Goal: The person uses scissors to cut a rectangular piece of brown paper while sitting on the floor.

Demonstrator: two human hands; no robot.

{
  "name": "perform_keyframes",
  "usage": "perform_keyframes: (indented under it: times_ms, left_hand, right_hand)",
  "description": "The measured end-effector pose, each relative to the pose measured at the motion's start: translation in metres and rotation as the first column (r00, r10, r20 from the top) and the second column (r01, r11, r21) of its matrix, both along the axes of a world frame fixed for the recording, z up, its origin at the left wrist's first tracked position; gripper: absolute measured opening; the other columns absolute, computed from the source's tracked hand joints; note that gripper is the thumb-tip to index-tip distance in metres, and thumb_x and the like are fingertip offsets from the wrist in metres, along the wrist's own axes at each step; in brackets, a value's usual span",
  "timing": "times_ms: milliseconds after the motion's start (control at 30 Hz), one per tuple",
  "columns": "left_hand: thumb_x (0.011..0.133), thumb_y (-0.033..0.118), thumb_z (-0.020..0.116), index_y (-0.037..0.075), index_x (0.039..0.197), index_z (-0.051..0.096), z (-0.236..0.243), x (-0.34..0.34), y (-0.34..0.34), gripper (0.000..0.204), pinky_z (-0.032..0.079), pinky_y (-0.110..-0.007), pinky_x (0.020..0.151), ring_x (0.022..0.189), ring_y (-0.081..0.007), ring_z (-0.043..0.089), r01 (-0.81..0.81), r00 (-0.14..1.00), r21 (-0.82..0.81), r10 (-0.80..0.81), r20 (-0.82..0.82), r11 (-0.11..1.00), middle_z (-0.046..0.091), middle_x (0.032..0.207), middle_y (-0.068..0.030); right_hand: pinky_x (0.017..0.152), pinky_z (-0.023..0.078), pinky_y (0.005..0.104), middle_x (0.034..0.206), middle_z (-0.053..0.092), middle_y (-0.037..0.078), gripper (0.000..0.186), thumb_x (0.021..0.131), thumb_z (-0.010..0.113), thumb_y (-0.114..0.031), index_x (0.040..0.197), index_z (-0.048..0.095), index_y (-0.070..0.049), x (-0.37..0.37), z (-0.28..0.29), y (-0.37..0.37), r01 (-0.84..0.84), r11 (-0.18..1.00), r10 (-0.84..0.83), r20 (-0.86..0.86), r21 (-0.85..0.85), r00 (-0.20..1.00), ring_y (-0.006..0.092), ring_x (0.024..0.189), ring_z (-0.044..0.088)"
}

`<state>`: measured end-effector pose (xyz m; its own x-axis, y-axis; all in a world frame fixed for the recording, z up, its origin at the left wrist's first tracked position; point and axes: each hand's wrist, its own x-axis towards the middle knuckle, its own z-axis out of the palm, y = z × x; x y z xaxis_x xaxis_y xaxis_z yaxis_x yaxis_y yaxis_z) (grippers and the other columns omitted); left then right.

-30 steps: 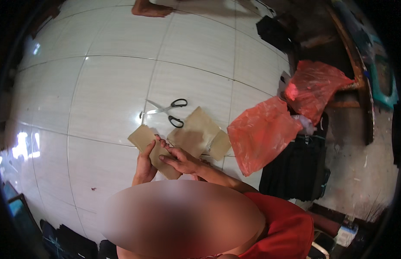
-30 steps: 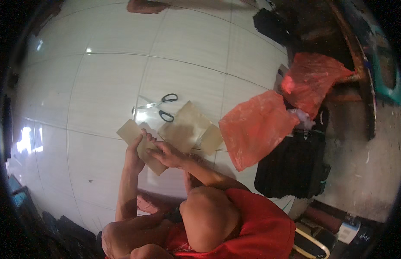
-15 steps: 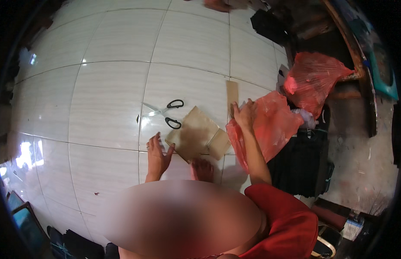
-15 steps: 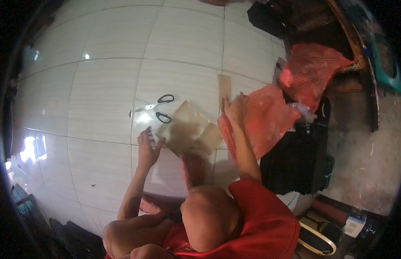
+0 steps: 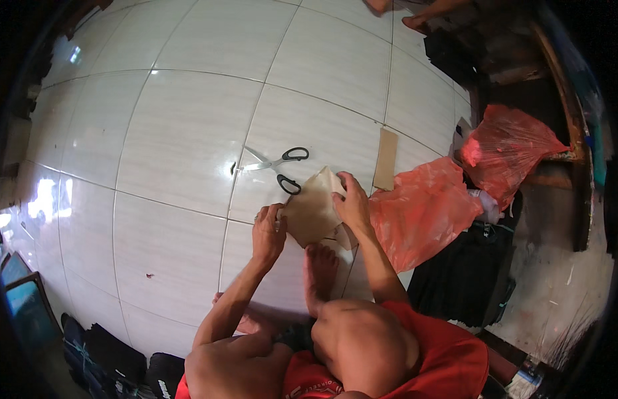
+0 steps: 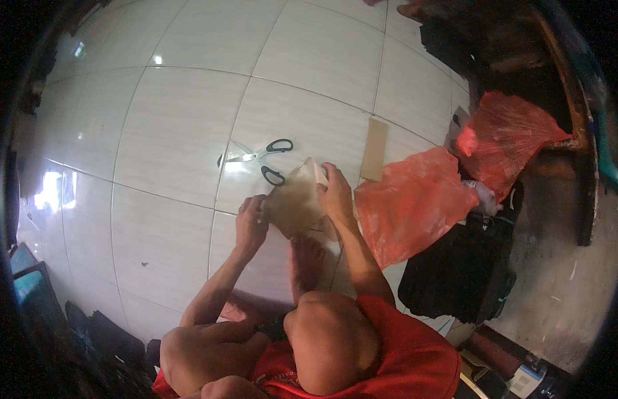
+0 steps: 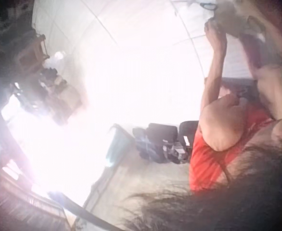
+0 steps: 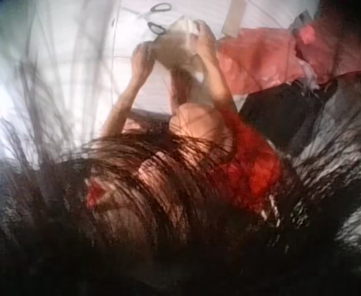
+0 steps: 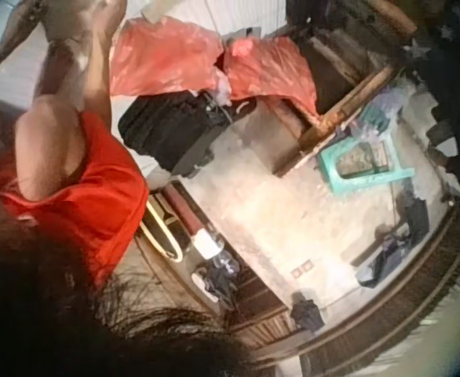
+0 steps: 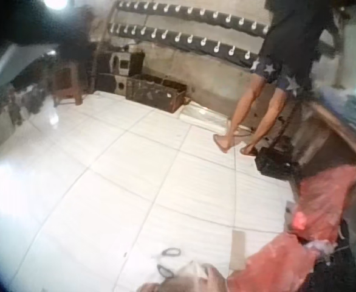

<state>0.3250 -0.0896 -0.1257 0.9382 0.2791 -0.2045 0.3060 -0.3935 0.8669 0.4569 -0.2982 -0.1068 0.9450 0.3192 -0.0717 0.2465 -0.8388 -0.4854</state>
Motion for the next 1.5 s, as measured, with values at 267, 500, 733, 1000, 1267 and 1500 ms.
perform_keyframes:
  times_ms: [267, 500, 733, 1000, 1267, 1500]
  left_hand:
    - [0.084, 0.004, 0.07, 0.005, 0.112, 0.063, -0.003, -0.006, 0.003, 0.03, 0.046, -0.047, 0.086, 0.101, -0.0389, 0.053, -0.049, 0.988, 0.137, 0.028, 0.153, 0.989, 0.057, 0.105, -0.0154]
    - [0.096, 0.011, 0.065, 0.002, 0.105, 0.063, 0.01, 0.002, 0.004, 0.014, 0.05, -0.036, 0.068, 0.077, -0.0221, 0.063, -0.126, 0.985, -0.298, 0.154, 0.074, 0.946, 0.068, 0.089, -0.012]
    - [0.099, 0.012, 0.062, -0.002, 0.113, 0.057, -0.003, 0.005, 0.009, 0.02, 0.054, -0.029, 0.067, 0.077, -0.0129, 0.065, -0.131, 0.98, -0.562, 0.191, 0.049, 0.817, 0.071, 0.085, -0.0111]
    - [0.103, 0.026, 0.06, 0.001, 0.13, 0.059, 0.002, 0.007, 0.021, 0.037, 0.053, -0.026, 0.065, 0.08, -0.0091, 0.066, -0.069, 0.997, -0.817, 0.013, -0.076, 0.572, 0.072, 0.095, -0.0065]
    - [0.104, 0.039, 0.054, 0.003, 0.124, 0.061, 0.012, 0.016, 0.013, 0.041, 0.048, -0.024, 0.059, 0.074, -0.0086, 0.063, -0.264, 0.964, -0.829, 0.154, -0.216, 0.493, 0.069, 0.095, -0.0028]
    - [0.101, 0.03, 0.063, 0.003, 0.121, 0.063, 0.012, 0.007, 0.016, 0.034, 0.052, -0.026, 0.071, 0.082, -0.0107, 0.065, -0.388, 0.918, -0.813, 0.254, -0.303, 0.434, 0.072, 0.096, -0.0058]
  right_hand:
    - [0.074, 0.052, 0.0359, 0.088, 0.07, 0.013, 0.029, 0.087, 0.071, -0.015, 0.111, 0.067, 0.0, -0.016, 0.012, -0.029, 0.048, 0.966, 0.004, -0.2, 0.255, 0.98, 0.0261, 0.081, 0.068]
    - [0.074, 0.053, 0.0259, 0.096, 0.073, 0.008, 0.035, 0.088, 0.068, 0.003, 0.123, 0.06, 0.002, -0.013, 0.013, -0.051, 0.321, 0.81, -0.001, -0.547, 0.491, 0.837, 0.011, 0.085, 0.067]
    - [0.084, 0.053, 0.0266, 0.111, 0.07, 0.01, 0.043, 0.087, 0.067, 0.007, 0.128, 0.057, 0.002, -0.01, 0.005, -0.051, 0.4, 0.801, -0.011, -0.656, 0.446, 0.754, 0.0126, 0.098, 0.066]
    - [0.09, 0.051, 0.0272, 0.117, 0.068, 0.01, 0.039, 0.09, 0.066, 0.004, 0.128, 0.057, 0.003, -0.003, 0.009, -0.04, 0.443, 0.683, 0.101, -0.677, 0.58, 0.729, 0.0124, 0.105, 0.063]
    - [0.087, 0.055, 0.0303, 0.116, 0.069, 0.015, 0.044, 0.089, 0.072, -0.003, 0.13, 0.057, 0.003, 0.006, -0.018, -0.056, 0.336, 0.826, 0.029, -0.63, 0.452, 0.776, 0.0209, 0.107, 0.067]
    - [0.081, 0.056, 0.0288, 0.104, 0.073, 0.013, 0.031, 0.086, 0.076, -0.006, 0.115, 0.066, 0.001, 0.002, 0.001, -0.039, 0.317, 0.87, -0.043, -0.584, 0.376, 0.811, 0.0165, 0.096, 0.07]
